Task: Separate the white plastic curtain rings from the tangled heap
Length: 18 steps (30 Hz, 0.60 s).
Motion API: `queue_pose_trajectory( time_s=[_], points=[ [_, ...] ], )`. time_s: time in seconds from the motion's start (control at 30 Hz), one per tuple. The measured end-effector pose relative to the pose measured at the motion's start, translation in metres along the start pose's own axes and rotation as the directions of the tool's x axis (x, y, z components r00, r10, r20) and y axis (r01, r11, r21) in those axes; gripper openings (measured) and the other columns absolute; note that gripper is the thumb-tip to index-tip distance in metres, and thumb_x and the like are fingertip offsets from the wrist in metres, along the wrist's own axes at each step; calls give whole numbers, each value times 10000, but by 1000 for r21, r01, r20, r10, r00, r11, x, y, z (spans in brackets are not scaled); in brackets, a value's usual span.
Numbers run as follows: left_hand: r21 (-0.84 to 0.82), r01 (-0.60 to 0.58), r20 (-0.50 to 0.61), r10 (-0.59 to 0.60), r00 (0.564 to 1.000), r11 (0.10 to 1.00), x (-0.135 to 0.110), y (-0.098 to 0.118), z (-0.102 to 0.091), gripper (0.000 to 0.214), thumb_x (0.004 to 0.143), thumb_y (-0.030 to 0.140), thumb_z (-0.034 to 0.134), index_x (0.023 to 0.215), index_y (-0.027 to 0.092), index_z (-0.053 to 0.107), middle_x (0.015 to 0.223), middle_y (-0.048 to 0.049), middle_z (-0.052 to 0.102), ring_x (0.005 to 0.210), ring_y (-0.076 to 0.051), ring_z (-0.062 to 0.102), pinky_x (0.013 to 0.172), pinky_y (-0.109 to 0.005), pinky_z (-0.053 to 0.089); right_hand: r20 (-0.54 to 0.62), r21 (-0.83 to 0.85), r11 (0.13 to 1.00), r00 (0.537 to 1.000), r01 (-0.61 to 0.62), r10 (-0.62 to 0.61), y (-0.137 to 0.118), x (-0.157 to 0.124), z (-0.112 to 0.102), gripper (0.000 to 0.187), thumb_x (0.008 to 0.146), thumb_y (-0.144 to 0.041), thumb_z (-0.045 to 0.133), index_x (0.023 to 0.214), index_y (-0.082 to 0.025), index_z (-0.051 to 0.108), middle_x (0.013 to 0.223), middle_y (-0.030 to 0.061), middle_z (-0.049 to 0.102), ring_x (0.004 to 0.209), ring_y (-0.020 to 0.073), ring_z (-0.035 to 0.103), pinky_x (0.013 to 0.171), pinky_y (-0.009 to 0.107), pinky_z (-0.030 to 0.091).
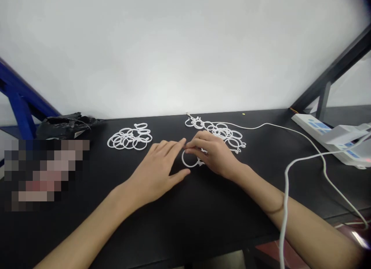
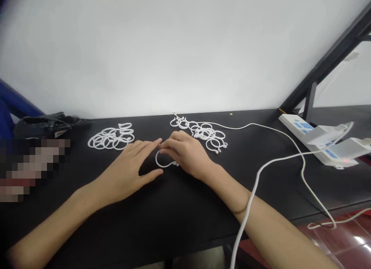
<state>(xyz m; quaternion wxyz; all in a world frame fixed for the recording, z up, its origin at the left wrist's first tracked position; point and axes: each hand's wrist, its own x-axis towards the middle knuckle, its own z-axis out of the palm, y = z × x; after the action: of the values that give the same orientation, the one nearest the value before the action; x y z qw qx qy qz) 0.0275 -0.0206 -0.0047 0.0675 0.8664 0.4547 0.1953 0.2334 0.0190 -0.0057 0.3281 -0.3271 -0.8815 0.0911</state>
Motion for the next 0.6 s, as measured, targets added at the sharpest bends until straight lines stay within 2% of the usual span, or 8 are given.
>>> queue_pose_trajectory(
  time_s=[0.07, 0.13, 0.27, 0.4, 0.47, 0.6],
  points=[
    [11, -24, -48, 24, 999, 1000, -3, 6, 7, 592, 919, 468, 550, 1410, 161, 428, 1243, -113, 625, 1120, -280, 547, 988, -453, 414, -16, -6, 1000, 1000, 19, -19, -4, -1, 1, 138, 943, -275, 585, 885, -189, 675, 840, 45, 631, 777, 159, 562, 700, 280, 454],
    [18, -39, -111, 41, 993, 999, -4, 6, 11, 558, 928, 455, 551, 1381, 143, 457, 1125, -102, 664, 1034, -265, 574, 929, -435, 445, -38, 13, 1000, 999, -23, 23, -9, -1, 1, 117, 913, -274, 632, 836, -190, 658, 791, 26, 626, 737, 150, 557, 674, 271, 450],
    [9, -34, -197, 35, 980, 999, -4, 5, 13, 467, 929, 443, 555, 1315, 185, 515, 978, -61, 684, 931, -244, 582, 868, -420, 462, -21, 192, 964, 981, -185, 192, -16, 2, -2, 167, 919, -291, 620, 788, -193, 656, 756, -2, 669, 673, 118, 587, 628, 240, 451],
    [-61, 36, -281, -51, 958, 997, -5, 4, 9, 352, 909, 407, 577, 1213, 229, 569, 948, -39, 693, 938, -247, 582, 899, -440, 454, -41, 360, 876, 932, -322, 359, -16, 3, -2, 255, 976, -382, 505, 914, -193, 665, 805, 7, 701, 677, 119, 622, 618, 244, 484],
    [-111, 82, -307, -112, 945, 990, -5, 3, 7, 343, 891, 398, 599, 1192, 239, 565, 939, -25, 689, 949, -244, 584, 926, -446, 449, -45, 407, 854, 927, -323, 372, -16, 3, -2, 233, 969, -378, 517, 994, -192, 656, 859, 21, 716, 728, 130, 655, 656, 256, 516],
    [-171, 146, -328, -196, 924, 974, -6, 2, 5, 332, 876, 390, 608, 1176, 263, 543, 956, -13, 681, 975, -245, 591, 931, -452, 454, 14, 406, 872, 956, -272, 292, -20, 2, -2, 178, 922, -308, 587, 1039, -194, 659, 904, 36, 730, 789, 156, 684, 710, 285, 551]
  ],
)
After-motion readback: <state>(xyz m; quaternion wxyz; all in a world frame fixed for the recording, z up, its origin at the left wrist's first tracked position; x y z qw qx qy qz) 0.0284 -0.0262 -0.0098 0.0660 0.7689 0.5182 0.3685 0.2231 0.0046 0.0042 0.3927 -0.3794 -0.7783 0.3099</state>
